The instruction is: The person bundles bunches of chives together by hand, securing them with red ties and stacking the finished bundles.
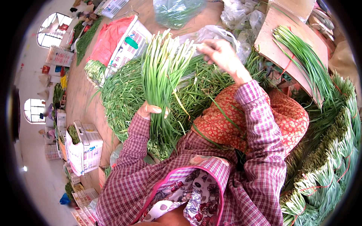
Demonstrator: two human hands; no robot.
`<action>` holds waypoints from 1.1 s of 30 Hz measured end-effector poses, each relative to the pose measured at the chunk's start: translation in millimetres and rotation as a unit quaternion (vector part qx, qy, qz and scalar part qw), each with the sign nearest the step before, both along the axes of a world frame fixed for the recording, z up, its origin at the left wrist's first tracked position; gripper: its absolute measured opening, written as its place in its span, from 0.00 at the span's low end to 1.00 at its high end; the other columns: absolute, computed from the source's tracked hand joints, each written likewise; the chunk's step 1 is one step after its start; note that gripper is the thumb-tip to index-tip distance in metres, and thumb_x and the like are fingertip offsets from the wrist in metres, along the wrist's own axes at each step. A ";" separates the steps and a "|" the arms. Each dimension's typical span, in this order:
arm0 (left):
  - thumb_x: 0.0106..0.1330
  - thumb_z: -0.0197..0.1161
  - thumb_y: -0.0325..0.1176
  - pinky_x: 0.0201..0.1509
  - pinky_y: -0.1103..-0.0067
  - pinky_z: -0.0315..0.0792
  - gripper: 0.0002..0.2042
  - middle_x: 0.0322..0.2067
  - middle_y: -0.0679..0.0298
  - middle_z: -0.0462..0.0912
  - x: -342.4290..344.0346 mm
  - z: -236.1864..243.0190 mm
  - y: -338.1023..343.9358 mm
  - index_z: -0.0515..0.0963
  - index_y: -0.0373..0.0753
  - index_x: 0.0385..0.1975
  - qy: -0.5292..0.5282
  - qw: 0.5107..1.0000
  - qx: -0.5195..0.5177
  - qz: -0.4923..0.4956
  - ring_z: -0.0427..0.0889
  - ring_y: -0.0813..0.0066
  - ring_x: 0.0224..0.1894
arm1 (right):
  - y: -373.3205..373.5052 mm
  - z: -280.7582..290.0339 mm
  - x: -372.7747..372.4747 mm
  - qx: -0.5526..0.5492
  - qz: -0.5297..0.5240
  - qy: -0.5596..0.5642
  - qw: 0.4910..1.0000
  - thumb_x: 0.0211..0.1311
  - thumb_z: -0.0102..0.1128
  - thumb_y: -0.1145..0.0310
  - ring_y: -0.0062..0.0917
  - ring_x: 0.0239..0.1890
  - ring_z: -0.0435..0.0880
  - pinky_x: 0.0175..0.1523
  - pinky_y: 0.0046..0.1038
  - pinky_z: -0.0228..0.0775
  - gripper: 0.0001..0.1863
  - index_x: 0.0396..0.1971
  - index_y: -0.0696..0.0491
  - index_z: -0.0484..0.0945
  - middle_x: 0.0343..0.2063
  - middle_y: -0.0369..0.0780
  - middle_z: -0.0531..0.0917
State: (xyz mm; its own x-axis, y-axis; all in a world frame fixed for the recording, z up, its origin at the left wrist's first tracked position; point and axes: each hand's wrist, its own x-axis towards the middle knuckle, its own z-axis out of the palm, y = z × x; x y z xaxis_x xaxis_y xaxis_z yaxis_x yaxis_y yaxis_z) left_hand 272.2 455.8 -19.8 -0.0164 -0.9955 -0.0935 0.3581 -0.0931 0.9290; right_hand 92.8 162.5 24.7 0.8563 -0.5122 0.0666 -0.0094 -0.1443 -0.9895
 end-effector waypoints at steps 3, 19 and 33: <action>0.50 0.65 0.28 0.26 0.65 0.77 0.17 0.31 0.49 0.84 4.0 -10.5 3.5 0.79 0.27 0.40 0.006 1.000 0.001 0.004 0.82 0.58 0.25 | -31.0 7.3 -24.4 -0.124 -0.123 0.068 0.982 0.63 0.59 0.58 0.21 0.25 0.81 0.31 0.24 0.74 0.20 0.51 0.53 0.78 0.29 0.40 0.84; 0.41 0.68 0.25 0.37 0.72 0.79 0.25 0.32 0.55 0.83 -50.4 7.2 -13.2 0.75 0.31 0.45 -0.050 0.985 0.060 0.151 0.83 0.65 0.33 | 72.4 45.1 6.3 -0.376 -0.204 -0.025 0.903 0.55 0.65 0.61 0.38 0.27 0.83 0.32 0.35 0.74 0.12 0.25 0.55 0.79 0.23 0.42 0.81; 0.43 0.67 0.33 0.40 0.71 0.80 0.23 0.32 0.54 0.84 -49.1 3.4 -12.3 0.78 0.31 0.42 -0.048 0.986 0.082 0.135 0.84 0.67 0.33 | 42.7 55.8 -5.4 0.100 -0.060 -0.060 0.991 0.58 0.63 0.56 0.14 0.18 0.67 0.25 0.20 0.61 0.16 0.35 0.55 0.83 0.18 0.33 0.78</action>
State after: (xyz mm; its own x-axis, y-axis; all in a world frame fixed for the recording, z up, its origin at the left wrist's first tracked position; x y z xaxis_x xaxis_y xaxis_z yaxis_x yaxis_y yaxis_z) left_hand 223.1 443.5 -16.4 0.2644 -0.9335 -0.2421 0.3012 -0.1586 0.9403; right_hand 87.4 205.2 80.5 0.7811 -0.6223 0.0502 0.1041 0.0505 -0.9933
